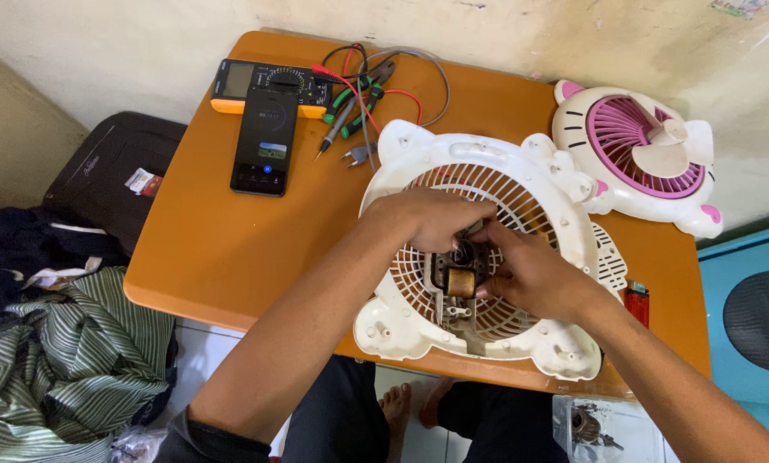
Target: The person disassembles a small white electric fan by removing the motor and internal components from the fan housing. They handle the motor, fan blades, and housing parts by hand, placing removed pieces into a clear container.
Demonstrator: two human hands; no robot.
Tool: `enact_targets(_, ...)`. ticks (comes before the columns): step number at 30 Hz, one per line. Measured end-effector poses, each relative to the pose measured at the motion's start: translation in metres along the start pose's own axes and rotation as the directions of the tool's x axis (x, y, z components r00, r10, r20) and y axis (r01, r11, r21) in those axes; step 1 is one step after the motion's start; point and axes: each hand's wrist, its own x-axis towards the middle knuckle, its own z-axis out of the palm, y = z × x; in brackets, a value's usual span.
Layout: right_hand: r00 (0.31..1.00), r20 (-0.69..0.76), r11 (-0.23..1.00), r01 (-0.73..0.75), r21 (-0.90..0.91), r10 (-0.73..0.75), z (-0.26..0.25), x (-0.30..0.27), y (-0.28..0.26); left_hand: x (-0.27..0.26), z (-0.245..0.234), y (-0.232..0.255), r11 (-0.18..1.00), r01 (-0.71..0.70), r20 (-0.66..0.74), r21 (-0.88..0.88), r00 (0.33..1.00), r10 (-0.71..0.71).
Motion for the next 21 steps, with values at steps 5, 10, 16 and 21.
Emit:
enact_targets(5,0.997,0.040,0.997,-0.062,0.047,0.061,-0.002,0.002,-0.003,-0.001,0.003,-0.001,0.998,-0.051,-0.034,0.035,0.998,0.052)
enact_targets(10,0.989,0.066,0.987,-0.140,0.080,0.134,-0.003,0.000,-0.007,-0.004,0.001,0.005,0.997,0.044,0.020,0.059,0.999,-0.045)
enact_targets(16,0.991,0.093,0.988,-0.103,0.118,0.092,-0.007,0.002,-0.004,-0.003,0.003,0.006,0.998,0.043,-0.003,0.038,0.999,-0.042)
enact_targets(21,1.000,0.013,0.999,0.017,0.051,-0.018,-0.002,-0.002,0.003,0.004,0.000,0.005,0.999,0.035,0.033,0.011,0.999,-0.035)
